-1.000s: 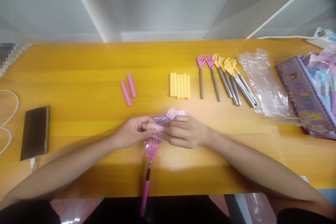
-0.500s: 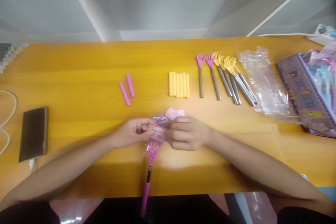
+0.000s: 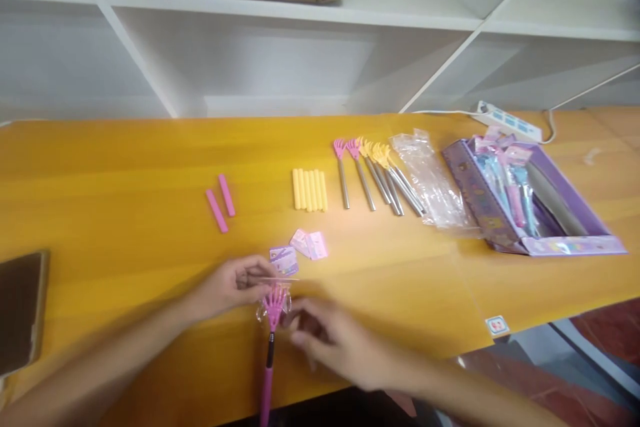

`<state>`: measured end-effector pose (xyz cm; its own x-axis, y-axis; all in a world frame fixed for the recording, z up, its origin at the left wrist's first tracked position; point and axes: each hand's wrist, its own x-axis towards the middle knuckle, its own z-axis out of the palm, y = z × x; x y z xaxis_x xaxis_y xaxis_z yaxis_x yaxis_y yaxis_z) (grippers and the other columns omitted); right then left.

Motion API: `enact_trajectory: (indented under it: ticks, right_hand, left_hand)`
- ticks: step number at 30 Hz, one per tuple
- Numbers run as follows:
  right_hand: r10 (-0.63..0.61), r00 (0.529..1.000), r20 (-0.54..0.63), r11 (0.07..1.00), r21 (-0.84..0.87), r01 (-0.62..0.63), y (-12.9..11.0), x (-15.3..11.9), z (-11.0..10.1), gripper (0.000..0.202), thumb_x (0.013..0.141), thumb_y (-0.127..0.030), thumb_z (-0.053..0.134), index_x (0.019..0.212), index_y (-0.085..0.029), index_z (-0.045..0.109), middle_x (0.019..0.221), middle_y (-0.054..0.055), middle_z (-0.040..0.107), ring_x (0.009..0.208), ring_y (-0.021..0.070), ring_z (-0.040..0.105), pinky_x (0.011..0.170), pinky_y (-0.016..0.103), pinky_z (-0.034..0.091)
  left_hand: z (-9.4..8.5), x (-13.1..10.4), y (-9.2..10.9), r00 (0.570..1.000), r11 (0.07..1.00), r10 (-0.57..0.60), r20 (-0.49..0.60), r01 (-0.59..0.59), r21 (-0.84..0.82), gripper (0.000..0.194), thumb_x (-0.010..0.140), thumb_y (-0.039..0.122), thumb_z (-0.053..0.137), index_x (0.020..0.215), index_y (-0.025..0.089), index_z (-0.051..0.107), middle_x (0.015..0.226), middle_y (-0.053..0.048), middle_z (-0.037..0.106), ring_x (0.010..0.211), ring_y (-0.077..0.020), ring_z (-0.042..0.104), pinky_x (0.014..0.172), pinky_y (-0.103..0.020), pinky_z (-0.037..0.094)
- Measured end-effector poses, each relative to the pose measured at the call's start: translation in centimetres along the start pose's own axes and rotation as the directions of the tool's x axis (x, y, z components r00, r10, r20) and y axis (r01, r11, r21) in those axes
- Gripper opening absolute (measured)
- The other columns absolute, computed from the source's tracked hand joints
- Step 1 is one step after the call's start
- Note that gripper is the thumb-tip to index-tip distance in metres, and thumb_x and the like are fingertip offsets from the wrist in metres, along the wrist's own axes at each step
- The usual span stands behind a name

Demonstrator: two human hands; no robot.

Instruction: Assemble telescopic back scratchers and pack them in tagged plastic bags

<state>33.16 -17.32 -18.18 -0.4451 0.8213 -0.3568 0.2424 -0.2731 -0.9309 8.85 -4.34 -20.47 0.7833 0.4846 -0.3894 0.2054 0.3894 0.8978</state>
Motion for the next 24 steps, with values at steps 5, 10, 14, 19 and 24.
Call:
enact_trajectory:
  ticks: [5, 10, 14, 19, 24]
  right_hand:
    - [0.176, 0.960, 0.219, 0.880, 0.402, -0.253, 1.2, -0.1, 5.2, 0.056, 0.098, -0.065, 0.066, 0.128, -0.020, 0.050, 0.076, -0.006, 0.063, 0.046, 0.0053, 0.054, 0.037, 0.014, 0.041]
    - [0.176, 0.966, 0.189, 0.849, 0.468, -0.246, 2.4, 0.8, 6.7, 0.061, 0.094, -0.077, 0.063, 0.110, -0.018, 0.054, 0.068, -0.005, 0.062, 0.046, 0.0063, 0.054, 0.041, 0.015, 0.044]
    - [0.139, 0.990, 0.028, 0.860, 0.493, -0.135, 3.1, 0.7, 6.5, 0.058, 0.090, -0.072, 0.072, 0.102, -0.020, 0.052, 0.077, -0.003, 0.065, 0.057, 0.0083, 0.060, 0.056, 0.020, 0.053]
    - [0.000, 0.971, -0.240, 0.979, 0.196, 0.048, 3.5, 0.1, 4.3, 0.025, 0.105, -0.048, 0.058, 0.109, -0.024, 0.050, 0.099, 0.003, 0.069, 0.077, 0.0152, 0.067, 0.069, 0.028, 0.060]
    - [-0.358, 0.759, -0.543, 0.922, -0.334, 0.195, 3.6, -1.8, -3.6, 0.032, 0.105, -0.035, 0.051, 0.136, -0.029, 0.045, 0.097, 0.006, 0.072, 0.084, 0.0250, 0.073, 0.069, 0.038, 0.064]
  left_hand:
    - [-0.2, -0.1, -0.7, 1.000, 0.999, -0.026, 0.016, 0.026, -0.042, 0.056, 0.085, 0.035, 0.088, 0.132, 0.020, 0.061, 0.128, -0.013, 0.078, 0.108, -0.0196, 0.077, 0.090, -0.026, 0.059]
    - [-0.3, 0.0, -0.9, 1.000, 0.997, 0.014, -0.004, -0.015, -0.074, 0.058, 0.087, 0.032, 0.087, 0.137, 0.020, 0.059, 0.133, -0.018, 0.076, 0.116, -0.0238, 0.076, 0.095, -0.030, 0.061]
    - [-0.5, 0.5, -1.1, 0.996, 0.985, 0.090, -0.028, -0.094, -0.146, 0.059, 0.088, 0.029, 0.086, 0.138, 0.019, 0.057, 0.139, -0.019, 0.072, 0.118, -0.0243, 0.075, 0.099, -0.034, 0.060]
    - [-0.4, 0.7, -0.9, 0.982, 0.965, 0.188, -0.037, -0.191, -0.181, 0.059, 0.092, 0.030, 0.082, 0.144, 0.022, 0.055, 0.148, -0.022, 0.065, 0.103, -0.0229, 0.078, 0.091, -0.037, 0.063]
    - [-0.5, 0.8, -0.9, 0.974, 0.958, 0.224, -0.032, -0.226, -0.176, 0.044, 0.100, 0.035, 0.072, 0.140, 0.021, 0.059, 0.144, -0.022, 0.068, 0.092, -0.0220, 0.077, 0.086, -0.038, 0.062]
